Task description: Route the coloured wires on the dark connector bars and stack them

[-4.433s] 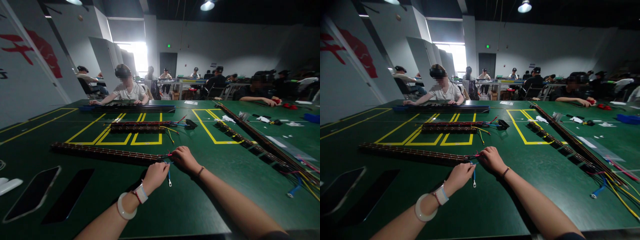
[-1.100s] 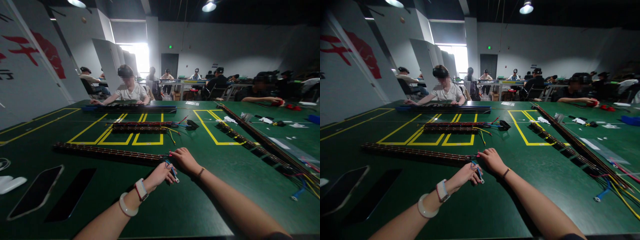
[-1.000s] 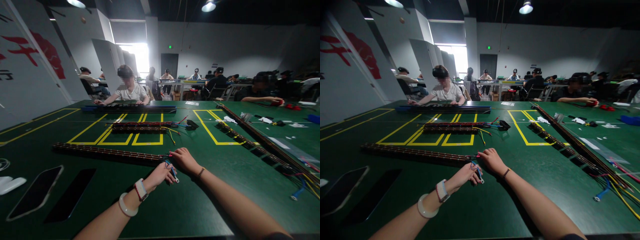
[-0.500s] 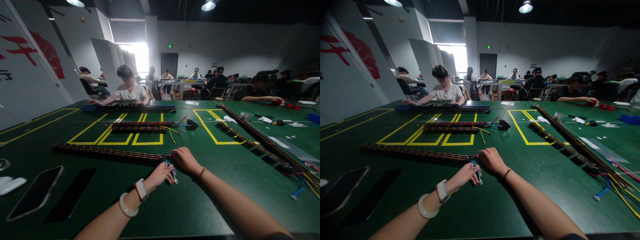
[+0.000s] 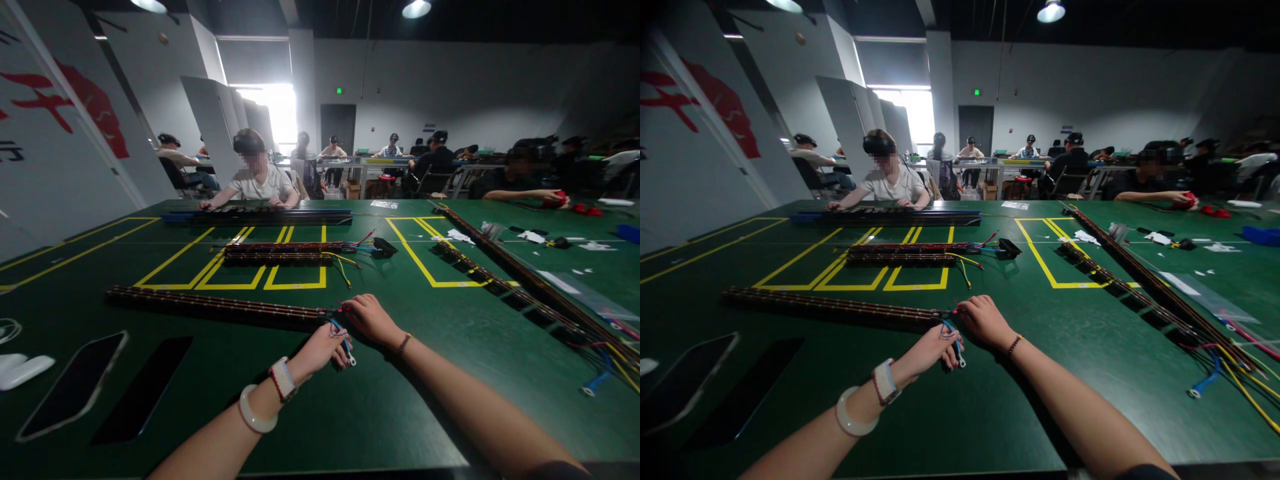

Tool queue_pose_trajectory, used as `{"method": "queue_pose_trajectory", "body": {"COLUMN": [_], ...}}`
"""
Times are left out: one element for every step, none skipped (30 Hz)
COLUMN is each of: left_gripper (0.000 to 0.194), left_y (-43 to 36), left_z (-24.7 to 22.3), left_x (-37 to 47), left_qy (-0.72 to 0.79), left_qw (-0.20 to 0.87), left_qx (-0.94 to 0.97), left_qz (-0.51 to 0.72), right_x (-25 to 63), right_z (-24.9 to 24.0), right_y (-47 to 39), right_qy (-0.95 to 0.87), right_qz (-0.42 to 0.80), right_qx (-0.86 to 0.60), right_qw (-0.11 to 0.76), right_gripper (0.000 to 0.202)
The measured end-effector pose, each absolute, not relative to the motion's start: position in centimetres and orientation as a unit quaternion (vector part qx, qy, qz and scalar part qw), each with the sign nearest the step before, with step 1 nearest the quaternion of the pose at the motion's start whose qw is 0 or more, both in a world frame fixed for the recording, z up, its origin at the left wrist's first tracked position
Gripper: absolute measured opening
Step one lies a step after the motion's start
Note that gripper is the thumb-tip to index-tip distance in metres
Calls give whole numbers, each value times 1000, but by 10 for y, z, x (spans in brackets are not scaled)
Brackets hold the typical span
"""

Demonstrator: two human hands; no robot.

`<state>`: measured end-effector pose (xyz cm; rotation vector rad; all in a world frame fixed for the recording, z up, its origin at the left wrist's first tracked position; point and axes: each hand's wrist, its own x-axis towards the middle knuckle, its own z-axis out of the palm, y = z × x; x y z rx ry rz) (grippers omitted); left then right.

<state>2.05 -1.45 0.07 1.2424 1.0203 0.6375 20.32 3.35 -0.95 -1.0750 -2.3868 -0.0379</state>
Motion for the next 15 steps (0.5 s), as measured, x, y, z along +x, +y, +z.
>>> {"method": "queue_pose_trajectory", "body": {"left_gripper": [38, 38, 38, 38, 38, 38, 38, 38, 36, 35, 33, 32, 30, 29, 29], "left_y": [-15, -15, -15, -15, -15, -15, -15, -15, -16, -16, -16, -16, -16, -17, -17], "left_z": [1, 1, 1, 2, 2, 2, 2, 3, 4, 5, 6, 7, 8, 8, 8], "left_x": [21, 21, 21, 21, 21, 21, 21, 21, 21, 21, 22, 22, 22, 21, 21], "left_qy": [450, 451, 452, 454, 454, 454, 454, 455, 456, 459, 462, 464, 466, 465, 464], "left_qw": [648, 647, 646, 646, 646, 646, 647, 647, 647, 646, 645, 645, 645, 646, 648], "left_qx": [548, 549, 549, 549, 549, 548, 547, 547, 546, 546, 545, 544, 543, 542, 542], "left_qz": [278, 277, 277, 276, 275, 276, 276, 275, 275, 273, 271, 270, 269, 269, 268], "right_x": [203, 203, 203, 203, 203, 203, 203, 203, 203, 203, 203, 204, 204, 204, 204], "right_z": [-10, -10, -10, -11, -11, -11, -12, -12, -12, -11, -11, -11, -10, -10, -10], "right_y": [34, 34, 34, 34, 34, 34, 34, 34, 34, 34, 34, 34, 34, 34, 33], "right_qy": [-881, -881, -881, -881, -882, -882, -882, -882, -882, -882, -883, -883, -883, -884, -884], "right_qz": [-13, -11, -9, -8, -6, -5, -4, -2, 0, 1, 2, 3, 3, 3, 3], "right_qx": [-396, -395, -394, -393, -393, -393, -393, -393, -394, -394, -393, -392, -391, -390, -390], "right_qw": [260, 260, 262, 262, 262, 261, 260, 259, 259, 258, 258, 259, 259, 258, 258], "right_gripper": [19, 19, 19, 19, 20, 20, 20, 20, 20, 20, 20, 19, 19, 19, 19]}}
